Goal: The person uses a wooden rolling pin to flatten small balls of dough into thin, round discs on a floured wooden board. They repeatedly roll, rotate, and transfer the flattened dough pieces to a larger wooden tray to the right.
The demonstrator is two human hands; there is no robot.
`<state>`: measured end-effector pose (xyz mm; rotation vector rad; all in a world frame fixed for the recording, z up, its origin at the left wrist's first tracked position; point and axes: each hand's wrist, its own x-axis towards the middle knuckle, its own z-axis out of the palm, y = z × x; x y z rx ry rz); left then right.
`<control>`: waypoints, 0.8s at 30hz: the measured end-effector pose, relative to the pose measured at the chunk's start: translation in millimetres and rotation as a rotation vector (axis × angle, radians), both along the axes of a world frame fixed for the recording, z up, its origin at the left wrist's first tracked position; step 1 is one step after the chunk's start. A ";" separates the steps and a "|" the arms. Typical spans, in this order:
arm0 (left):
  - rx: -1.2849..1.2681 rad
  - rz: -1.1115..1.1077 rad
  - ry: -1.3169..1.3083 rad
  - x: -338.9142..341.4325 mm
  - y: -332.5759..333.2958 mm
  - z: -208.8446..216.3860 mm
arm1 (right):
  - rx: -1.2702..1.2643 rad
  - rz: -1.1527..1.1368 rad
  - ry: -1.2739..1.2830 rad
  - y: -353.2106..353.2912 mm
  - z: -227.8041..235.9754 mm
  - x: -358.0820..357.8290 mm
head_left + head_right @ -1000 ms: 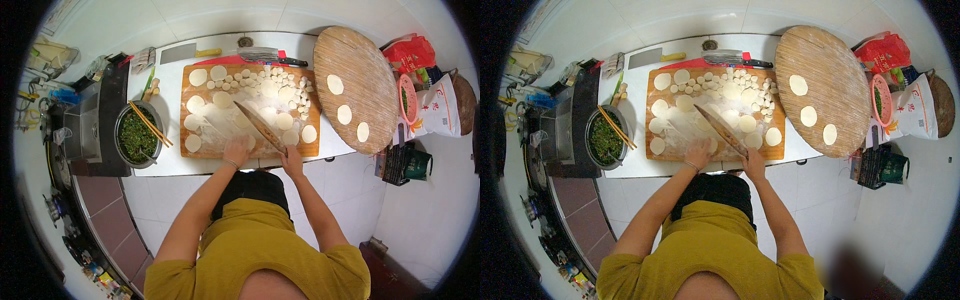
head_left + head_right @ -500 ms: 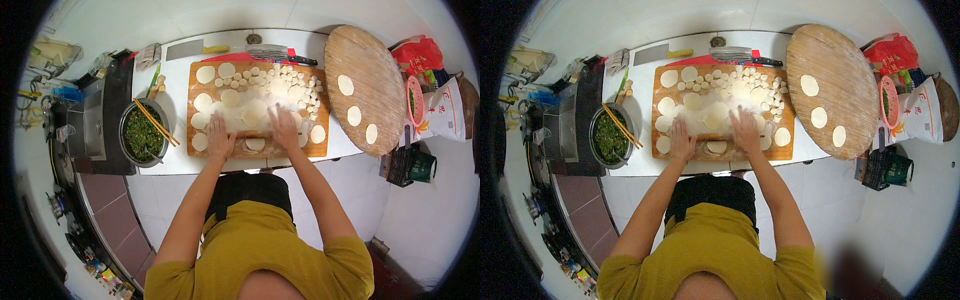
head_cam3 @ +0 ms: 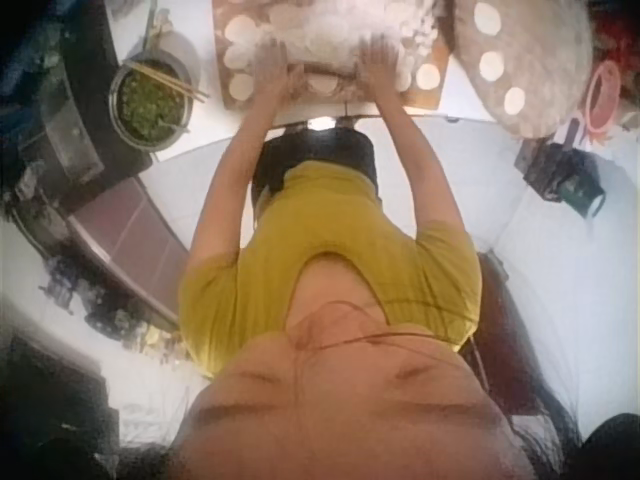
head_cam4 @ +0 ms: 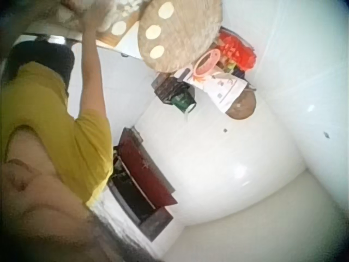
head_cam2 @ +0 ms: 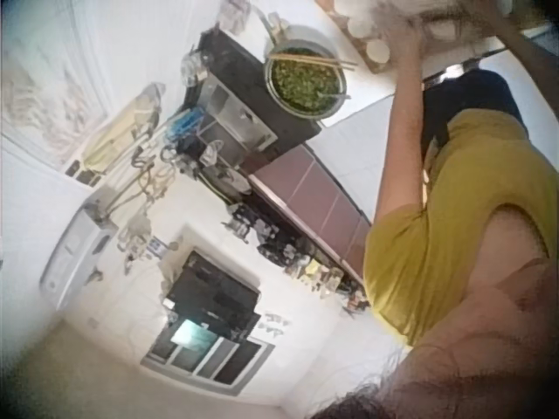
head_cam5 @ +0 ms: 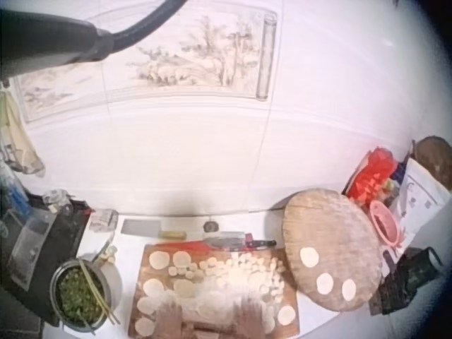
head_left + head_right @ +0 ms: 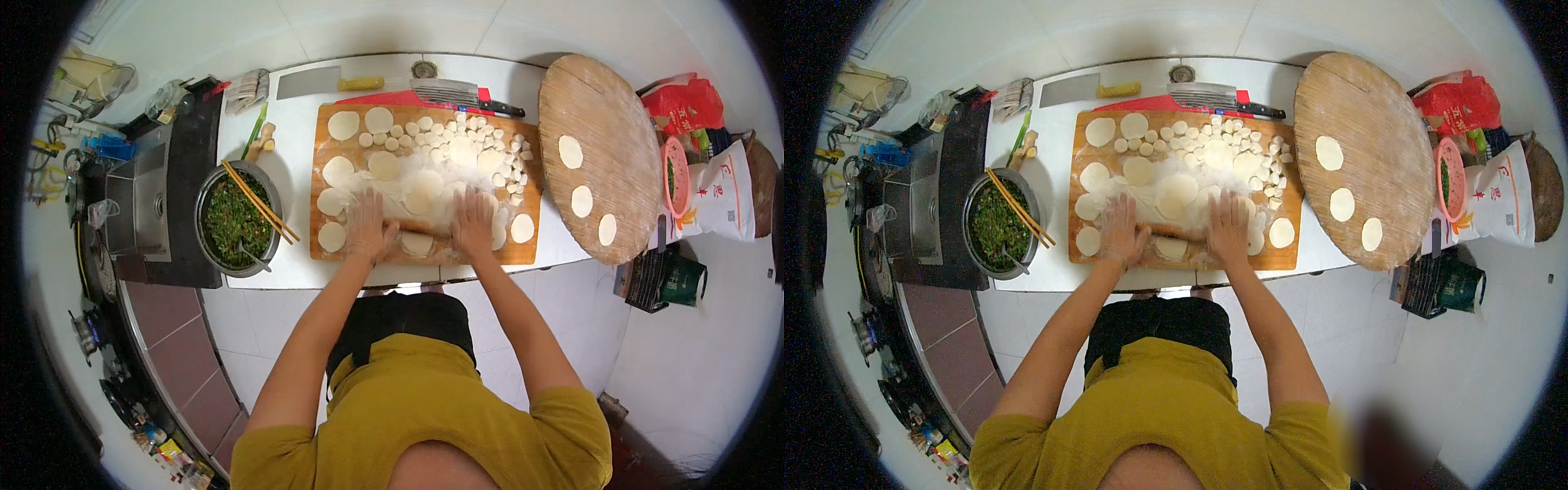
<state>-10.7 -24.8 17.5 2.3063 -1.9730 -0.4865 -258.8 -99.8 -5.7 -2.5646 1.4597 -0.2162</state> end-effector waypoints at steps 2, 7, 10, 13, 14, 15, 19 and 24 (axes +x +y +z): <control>0.048 -0.086 0.047 2.2 44.2 -9.2 | 0.022 0.036 0.069 39.2 4.1 -14.6; 0.005 -0.086 0.040 6.7 55.6 -32.0 | -0.065 0.188 0.001 55.2 -8.0 -28.7; -0.207 0.101 -0.107 -1.7 7.6 -13.2 | 0.340 0.115 0.021 32.4 4.9 -21.2; -0.282 0.255 0.038 -26.1 6.0 8.3 | 0.291 -0.001 -0.292 31.9 30.6 -29.0; -0.154 0.184 0.065 -37.6 8.1 9.6 | 0.304 -0.042 -0.310 33.7 32.2 -33.2; -0.024 0.113 0.090 -50.3 11.2 10.1 | 0.319 -0.083 -0.330 35.9 33.2 -37.8; 0.016 -0.067 0.096 -89.1 16.7 -3.9 | 0.265 -0.152 -0.404 40.1 41.0 -45.3; -0.073 -0.374 0.138 -44.6 26.9 -22.2 | 0.192 -0.019 -0.201 32.5 40.0 -64.5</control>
